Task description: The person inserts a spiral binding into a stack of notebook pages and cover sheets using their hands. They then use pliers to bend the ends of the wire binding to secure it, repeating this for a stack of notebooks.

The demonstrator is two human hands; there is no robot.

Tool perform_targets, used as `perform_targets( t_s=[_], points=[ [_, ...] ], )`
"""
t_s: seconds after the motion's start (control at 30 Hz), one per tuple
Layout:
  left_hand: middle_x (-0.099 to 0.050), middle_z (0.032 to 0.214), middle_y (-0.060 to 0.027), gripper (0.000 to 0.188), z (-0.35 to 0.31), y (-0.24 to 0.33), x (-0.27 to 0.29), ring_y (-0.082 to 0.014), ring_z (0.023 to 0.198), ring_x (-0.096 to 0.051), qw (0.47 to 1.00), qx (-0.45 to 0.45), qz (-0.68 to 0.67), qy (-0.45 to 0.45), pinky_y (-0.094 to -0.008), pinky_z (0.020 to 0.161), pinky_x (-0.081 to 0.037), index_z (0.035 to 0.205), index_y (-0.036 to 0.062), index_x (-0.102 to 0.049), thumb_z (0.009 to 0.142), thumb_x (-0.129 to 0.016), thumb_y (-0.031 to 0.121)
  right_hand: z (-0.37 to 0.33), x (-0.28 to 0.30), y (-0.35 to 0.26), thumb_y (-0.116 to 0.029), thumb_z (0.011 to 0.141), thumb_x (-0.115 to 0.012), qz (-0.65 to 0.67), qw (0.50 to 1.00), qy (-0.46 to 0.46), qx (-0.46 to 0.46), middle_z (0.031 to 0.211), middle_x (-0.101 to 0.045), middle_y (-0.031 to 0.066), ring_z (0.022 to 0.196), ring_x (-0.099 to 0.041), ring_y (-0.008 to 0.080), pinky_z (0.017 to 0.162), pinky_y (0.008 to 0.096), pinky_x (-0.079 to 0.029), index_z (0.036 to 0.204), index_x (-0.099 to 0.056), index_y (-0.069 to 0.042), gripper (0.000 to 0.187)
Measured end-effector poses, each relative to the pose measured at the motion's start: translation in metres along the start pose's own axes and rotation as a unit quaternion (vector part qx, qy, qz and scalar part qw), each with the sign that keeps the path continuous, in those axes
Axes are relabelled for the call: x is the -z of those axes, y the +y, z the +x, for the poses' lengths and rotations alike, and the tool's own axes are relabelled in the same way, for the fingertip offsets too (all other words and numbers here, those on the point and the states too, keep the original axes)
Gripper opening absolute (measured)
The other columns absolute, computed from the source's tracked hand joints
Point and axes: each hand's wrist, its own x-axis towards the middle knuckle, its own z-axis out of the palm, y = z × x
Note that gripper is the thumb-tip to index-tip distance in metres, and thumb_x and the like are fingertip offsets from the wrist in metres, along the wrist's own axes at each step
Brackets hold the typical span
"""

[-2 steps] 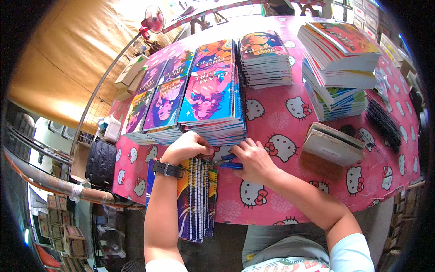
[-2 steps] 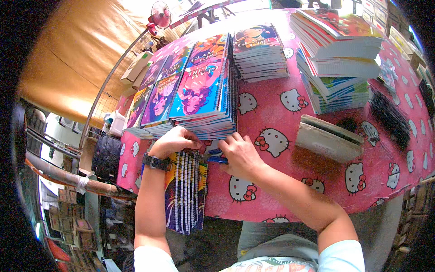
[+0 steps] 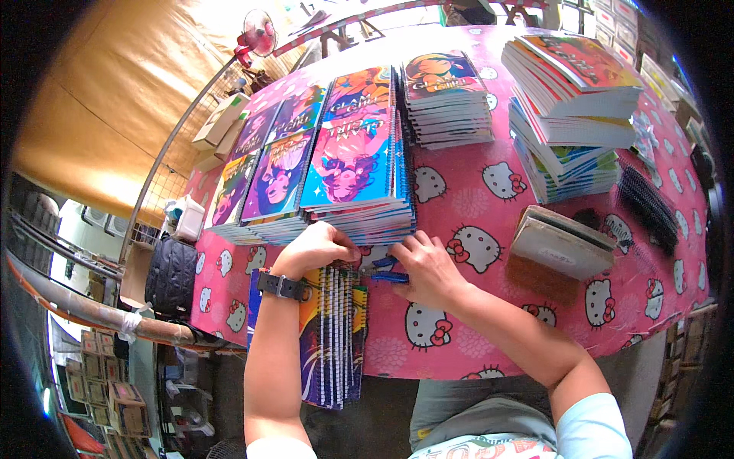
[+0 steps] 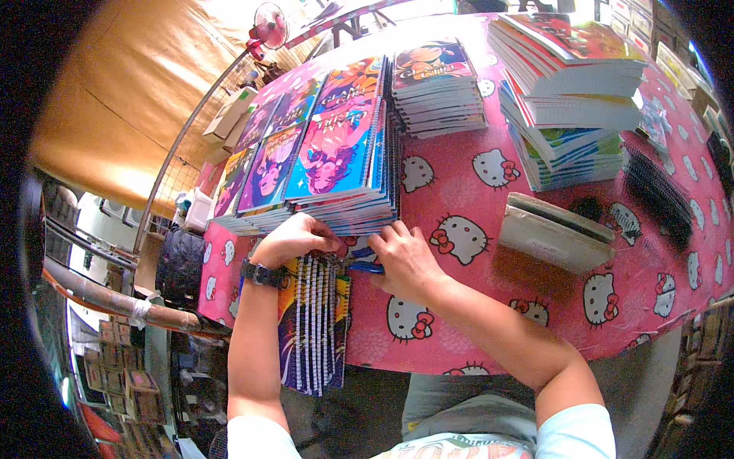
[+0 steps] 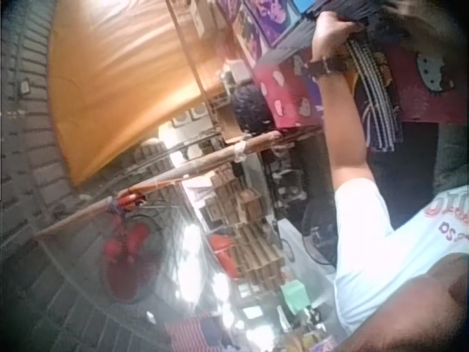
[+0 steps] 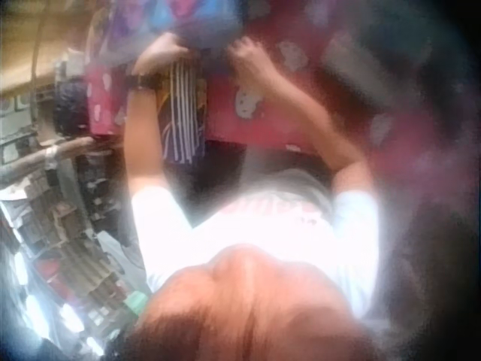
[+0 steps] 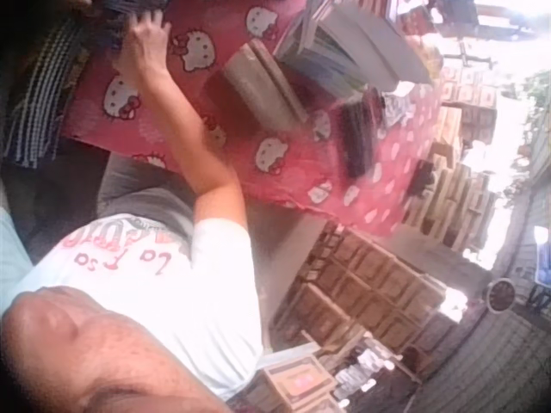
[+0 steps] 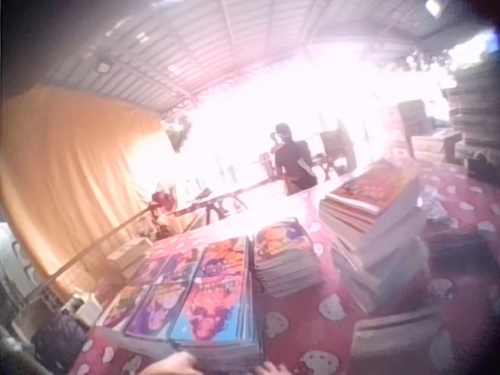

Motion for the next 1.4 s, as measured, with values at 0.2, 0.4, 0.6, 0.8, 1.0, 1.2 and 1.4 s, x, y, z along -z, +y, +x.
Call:
perform_targets(
  t_s=[0.2, 0.4, 0.6, 0.8, 1.0, 1.2, 1.4],
  points=[
    [-0.07, 0.079, -0.009, 0.027, -0.002, 0.006, -0.001, -0.013, 0.072, -0.063, 1.0, 0.016, -0.025, 0.0, -0.0267, 0.071, -0.051, 0.089, -0.0023, -0.072, 0.072, -0.065, 0.018, 0.005, -0.007, 0.0, -0.028, 0.061, -0.079, -0.026, 1.0, -0.009, 0.0, 0.101, -0.055, 0.0117, 0.105, -0.05, 0.0281, 0.083, 0.0425, -0.042, 0.106, -0.056, -0.006, 0.055],
    [-0.07, 0.078, -0.0073, 0.026, -0.002, 0.005, -0.001, -0.0126, 0.071, -0.063, 1.0, 0.018, -0.01, 0.001, -0.0259, 0.07, -0.05, 0.087, -0.002, -0.072, 0.072, -0.067, 0.019, 0.003, -0.007, 0.002, -0.024, 0.057, -0.08, -0.02, 1.0, -0.008, 0.01, 0.099, -0.055, 0.0102, 0.101, -0.052, 0.0274, 0.084, 0.0424, -0.042, 0.107, -0.054, -0.005, 0.06],
    [-0.07, 0.077, -0.0093, 0.026, -0.008, 0.021, -0.005, -0.0142, 0.07, -0.065, 0.998, 0.025, 0.056, 0.013, -0.0271, 0.069, -0.051, 0.087, -0.002, -0.072, 0.07, -0.068, 0.018, 0.002, -0.011, 0.006, -0.024, 0.058, -0.079, 0.003, 1.0, 0.008, 0.013, 0.088, -0.059, 0.0096, 0.09, -0.059, 0.0272, 0.078, 0.0397, -0.045, 0.094, -0.056, -0.004, 0.047],
    [-0.07, 0.079, -0.011, 0.026, -0.01, 0.027, -0.004, -0.0149, 0.072, -0.066, 0.997, 0.031, 0.072, 0.01, -0.028, 0.07, -0.052, 0.088, -0.0021, -0.072, 0.071, -0.068, 0.016, 0.002, -0.014, 0.009, -0.025, 0.057, -0.079, 0.033, 0.999, -0.014, -0.014, 0.083, -0.061, 0.0098, 0.086, -0.061, 0.0273, 0.075, 0.038, -0.048, 0.089, -0.058, -0.004, 0.044],
    [-0.07, 0.08, -0.0106, 0.027, -0.01, 0.022, -0.005, -0.0146, 0.073, -0.066, 0.998, 0.021, 0.054, 0.018, -0.0286, 0.07, -0.052, 0.09, -0.0022, -0.071, 0.071, -0.069, 0.018, 0.002, -0.002, -0.001, -0.023, 0.056, -0.079, 0.001, 0.999, 0.026, 0.031, 0.096, -0.059, 0.0102, 0.097, -0.057, 0.0272, 0.083, 0.04, -0.045, 0.103, -0.058, -0.005, 0.054],
    [-0.07, 0.079, -0.0111, 0.028, -0.01, 0.029, -0.004, -0.0146, 0.073, -0.066, 0.996, 0.034, 0.084, 0.013, -0.028, 0.071, -0.052, 0.088, -0.0042, -0.07, 0.071, -0.07, 0.018, 0.003, -0.005, -0.002, -0.021, 0.054, -0.078, 0.006, 0.999, 0.017, 0.034, 0.098, -0.058, 0.0096, 0.099, -0.055, 0.0265, 0.084, 0.0401, -0.044, 0.104, -0.058, -0.005, 0.056],
    [-0.07, 0.079, -0.0098, 0.028, -0.008, 0.024, -0.005, -0.0139, 0.072, -0.064, 0.999, 0.037, 0.035, 0.006, -0.0272, 0.069, -0.051, 0.089, -0.0043, -0.07, 0.072, -0.069, 0.018, 0.004, -0.003, -0.005, -0.023, 0.054, -0.079, -0.006, 0.999, 0.006, 0.047, 0.093, -0.059, 0.009, 0.095, -0.057, 0.0258, 0.081, 0.0385, -0.046, 0.097, -0.059, -0.005, 0.051]
  ],
)
